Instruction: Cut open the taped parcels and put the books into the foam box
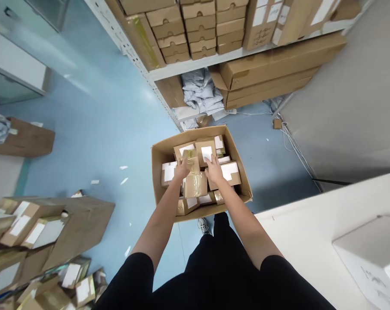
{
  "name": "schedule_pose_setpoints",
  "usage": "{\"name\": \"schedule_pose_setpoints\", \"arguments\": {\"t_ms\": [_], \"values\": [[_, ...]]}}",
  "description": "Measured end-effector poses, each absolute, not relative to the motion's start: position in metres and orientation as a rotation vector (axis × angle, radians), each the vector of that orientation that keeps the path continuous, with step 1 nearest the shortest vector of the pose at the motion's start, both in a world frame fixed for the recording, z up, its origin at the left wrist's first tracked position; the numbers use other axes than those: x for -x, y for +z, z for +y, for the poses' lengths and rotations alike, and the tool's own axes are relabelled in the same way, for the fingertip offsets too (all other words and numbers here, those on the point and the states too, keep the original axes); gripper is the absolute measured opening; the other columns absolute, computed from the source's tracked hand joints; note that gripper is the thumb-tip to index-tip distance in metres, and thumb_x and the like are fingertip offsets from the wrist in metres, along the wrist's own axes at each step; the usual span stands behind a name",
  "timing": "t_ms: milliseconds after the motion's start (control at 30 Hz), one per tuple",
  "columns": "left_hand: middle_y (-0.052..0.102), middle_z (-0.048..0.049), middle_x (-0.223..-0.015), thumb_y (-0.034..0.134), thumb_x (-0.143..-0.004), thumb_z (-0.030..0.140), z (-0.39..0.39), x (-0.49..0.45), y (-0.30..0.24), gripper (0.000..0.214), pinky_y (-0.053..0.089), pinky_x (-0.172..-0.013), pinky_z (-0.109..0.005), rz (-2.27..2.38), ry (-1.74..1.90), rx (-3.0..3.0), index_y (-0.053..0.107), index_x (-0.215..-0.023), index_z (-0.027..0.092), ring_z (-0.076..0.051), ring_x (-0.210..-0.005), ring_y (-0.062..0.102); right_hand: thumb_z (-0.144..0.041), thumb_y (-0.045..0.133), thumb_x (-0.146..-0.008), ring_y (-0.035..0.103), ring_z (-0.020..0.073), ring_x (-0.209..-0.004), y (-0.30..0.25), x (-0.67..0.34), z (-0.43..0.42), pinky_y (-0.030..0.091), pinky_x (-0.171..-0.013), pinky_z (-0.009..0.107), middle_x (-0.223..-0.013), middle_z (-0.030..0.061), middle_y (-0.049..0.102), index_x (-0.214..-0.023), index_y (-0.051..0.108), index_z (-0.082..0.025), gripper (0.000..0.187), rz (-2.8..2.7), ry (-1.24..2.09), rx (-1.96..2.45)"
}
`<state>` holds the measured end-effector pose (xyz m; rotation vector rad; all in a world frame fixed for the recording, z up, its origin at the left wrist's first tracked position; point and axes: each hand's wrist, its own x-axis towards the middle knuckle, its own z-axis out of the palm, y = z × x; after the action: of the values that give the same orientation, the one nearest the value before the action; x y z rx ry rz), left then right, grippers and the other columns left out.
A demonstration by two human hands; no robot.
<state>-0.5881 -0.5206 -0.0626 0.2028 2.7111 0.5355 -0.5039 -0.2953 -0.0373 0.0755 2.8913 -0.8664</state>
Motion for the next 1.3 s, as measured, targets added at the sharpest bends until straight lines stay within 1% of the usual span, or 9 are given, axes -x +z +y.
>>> {"name": "schedule_pose_setpoints", "arguments": {"t_ms": [100, 200, 300, 367, 467, 600, 933, 1033, 1300], "values": [[0.033, -0.0194, -0.173, 0.068, -0.09, 0.016, -0.52, 0.573, -0.068, 0.065, 0.048, -0.116, -0.047, 2.657, 0.556, -0.091, 0.052, -0.152, 0.024, -0.034, -0.145, 0.055, -0.022, 0.072, -0.091, 0.028, 0.0365, -0.161, -0.057, 0.535, -0.317, 0.031, -0.128, 0.054, -0.177, 0.0161, 0.023, -0.168, 0.039, -0.023, 0.084, 2.768, -0.82, -0.052], [0.047, -0.0148, -0.165, 0.061, -0.097, 0.017, -0.518, 0.557, -0.07, 0.053, 0.055, -0.107, -0.044, 2.633, 0.669, -0.038, 0.054, -0.149, 0.026, -0.029, -0.125, 0.07, -0.024, 0.081, -0.087, 0.045, 0.0344, -0.152, -0.075, 0.558, -0.338, 0.041, -0.121, 0.046, -0.174, 0.0179, 0.029, -0.168, 0.037, -0.025, 0.093, 2.651, -0.808, -0.036], [0.054, -0.0102, -0.16, 0.056, -0.1, 0.017, -0.52, 0.548, -0.074, 0.048, 0.058, -0.103, -0.044, 2.647, 0.723, -0.026, 0.056, -0.147, 0.028, -0.027, -0.114, 0.073, -0.016, 0.079, -0.086, 0.063, 0.0285, -0.133, -0.09, 0.564, -0.35, 0.05, -0.111, 0.037, -0.163, 0.0168, 0.049, -0.165, 0.043, -0.022, 0.087, 2.577, -0.8, -0.021], [0.056, -0.0061, -0.159, 0.055, -0.1, 0.016, -0.523, 0.544, -0.076, 0.047, 0.058, -0.103, -0.042, 2.651, 0.747, -0.036, 0.058, -0.145, 0.031, -0.026, -0.116, 0.072, -0.012, 0.072, -0.09, 0.067, 0.026, -0.126, -0.095, 0.56, -0.352, 0.051, -0.107, 0.035, -0.151, 0.015, 0.061, -0.165, 0.042, -0.02, 0.081, 2.58, -0.802, 0.001], [0.062, -0.0028, -0.153, 0.056, -0.099, 0.012, -0.529, 0.54, -0.073, 0.05, 0.057, -0.105, -0.038, 2.657, 0.817, -0.072, 0.058, -0.145, 0.032, -0.024, -0.122, 0.07, -0.015, 0.068, -0.093, 0.069, 0.0277, -0.122, -0.09, 0.55, -0.353, 0.051, -0.107, 0.037, -0.141, 0.0145, 0.068, -0.165, 0.042, -0.02, 0.077, 2.616, -0.788, 0.034], [0.065, -0.0063, -0.15, 0.061, -0.093, 0.006, -0.538, 0.533, -0.051, 0.059, 0.053, -0.111, -0.04, 2.69, 0.908, -0.154, 0.056, -0.148, 0.027, -0.026, -0.13, 0.067, -0.019, 0.068, -0.096, 0.069, 0.0323, -0.121, -0.06, 0.536, -0.36, 0.05, -0.107, 0.04, -0.134, 0.0159, 0.071, -0.165, 0.044, -0.02, 0.074, 2.663, -0.698, 0.005], [0.066, -0.0044, -0.15, 0.068, -0.093, 0.013, -0.537, 0.478, 0.059, 0.06, 0.051, -0.114, -0.041, 2.749, 0.971, -0.583, 0.057, -0.149, 0.031, -0.028, -0.129, 0.068, -0.022, 0.07, -0.095, 0.07, 0.0311, -0.118, 0.051, 0.435, -0.358, 0.052, -0.104, 0.04, -0.135, 0.0137, 0.07, -0.161, 0.049, -0.024, 0.069, 3.015, -0.724, -0.214], [0.067, -0.0042, -0.147, 0.067, -0.094, 0.014, -0.517, 0.448, 0.088, 0.058, 0.053, -0.112, -0.042, 2.734, 0.99, -0.75, 0.057, -0.148, 0.031, -0.03, -0.127, 0.069, -0.023, 0.07, -0.095, 0.069, 0.0316, -0.119, 0.082, 0.386, -0.342, 0.052, -0.103, 0.039, -0.137, 0.0144, 0.069, -0.155, 0.055, -0.023, 0.062, 3.089, -0.716, -0.385], [0.071, -0.0057, -0.141, 0.069, -0.091, 0.011, -0.401, 0.332, 0.125, 0.056, 0.055, -0.109, -0.039, 2.482, 1.04, -1.279, 0.06, -0.144, 0.028, -0.027, -0.124, 0.069, -0.025, 0.071, -0.096, 0.071, 0.0286, -0.112, 0.132, 0.21, -0.263, 0.053, -0.096, 0.034, -0.135, 0.0119, 0.069, -0.154, 0.055, -0.026, 0.06, 3.093, -0.614, -0.985]]}}
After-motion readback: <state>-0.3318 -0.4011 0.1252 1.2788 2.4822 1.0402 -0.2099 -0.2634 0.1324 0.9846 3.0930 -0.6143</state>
